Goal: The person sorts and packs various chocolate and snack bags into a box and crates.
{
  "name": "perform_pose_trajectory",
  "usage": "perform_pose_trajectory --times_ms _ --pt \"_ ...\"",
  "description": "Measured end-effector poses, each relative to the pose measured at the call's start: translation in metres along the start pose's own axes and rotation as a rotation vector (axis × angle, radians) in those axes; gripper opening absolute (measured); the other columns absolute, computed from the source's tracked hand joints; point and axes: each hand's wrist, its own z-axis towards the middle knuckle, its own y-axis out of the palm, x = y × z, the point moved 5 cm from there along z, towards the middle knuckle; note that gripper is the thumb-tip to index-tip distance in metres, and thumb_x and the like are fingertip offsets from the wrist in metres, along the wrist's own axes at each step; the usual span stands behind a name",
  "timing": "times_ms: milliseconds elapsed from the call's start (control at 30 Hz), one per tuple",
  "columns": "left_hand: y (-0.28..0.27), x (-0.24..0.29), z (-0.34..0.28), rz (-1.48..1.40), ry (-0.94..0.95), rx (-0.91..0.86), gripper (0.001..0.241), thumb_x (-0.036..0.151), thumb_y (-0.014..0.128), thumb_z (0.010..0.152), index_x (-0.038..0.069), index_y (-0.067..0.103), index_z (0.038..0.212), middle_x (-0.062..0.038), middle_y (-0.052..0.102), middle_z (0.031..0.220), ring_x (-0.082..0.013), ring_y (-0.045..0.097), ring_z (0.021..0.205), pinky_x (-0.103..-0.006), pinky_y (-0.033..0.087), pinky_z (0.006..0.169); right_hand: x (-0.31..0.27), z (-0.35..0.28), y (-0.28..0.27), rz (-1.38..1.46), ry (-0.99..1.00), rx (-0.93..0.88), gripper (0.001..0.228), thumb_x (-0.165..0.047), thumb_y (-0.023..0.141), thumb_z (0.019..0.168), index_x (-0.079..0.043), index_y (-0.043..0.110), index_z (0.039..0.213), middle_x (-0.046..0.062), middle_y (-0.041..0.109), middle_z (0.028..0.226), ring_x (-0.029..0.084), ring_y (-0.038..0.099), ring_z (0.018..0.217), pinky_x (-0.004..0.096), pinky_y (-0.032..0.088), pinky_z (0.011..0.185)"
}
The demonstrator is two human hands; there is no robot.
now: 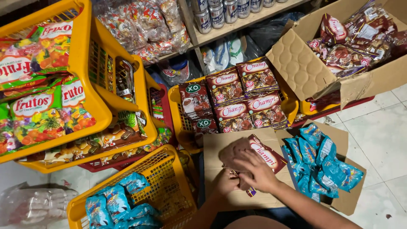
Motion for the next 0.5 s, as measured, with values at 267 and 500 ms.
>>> perform_pose_trajectory --times_ms 267,500 --pt "-0.015 -0.031 0.018 -0.033 0.071 -0.004 0.058 0.001 0.069 0.091 0.017 0.045 0.141 -0.009 0.069 0.113 -0.0235 0.07 0.094 -0.0382 0.062 0.081 0.036 0.019 0.007 -0.153 -0.007 -0.032 0.049 -0.043 0.075 0.081 -0.02 0.07 0.124 0.019 0.053 0.146 0.042 0.046 0.137 0.053 0.037 0.114" --pt "-0.01 -0.027 0.016 -0.042 0.023 0.052 0.057 0.005 0.073 0.09 0.015 0.047 0.139 -0.005 0.069 0.113 -0.0207 0.071 0.096 -0.0378 0.063 0.08 0.016 0.009 0.007 -0.11 0.177 0.039 0.047 -0.039 0.073 0.085 -0.018 0.069 0.127 0.017 0.055 0.143 0.041 0.058 0.127 0.049 0.047 0.108"
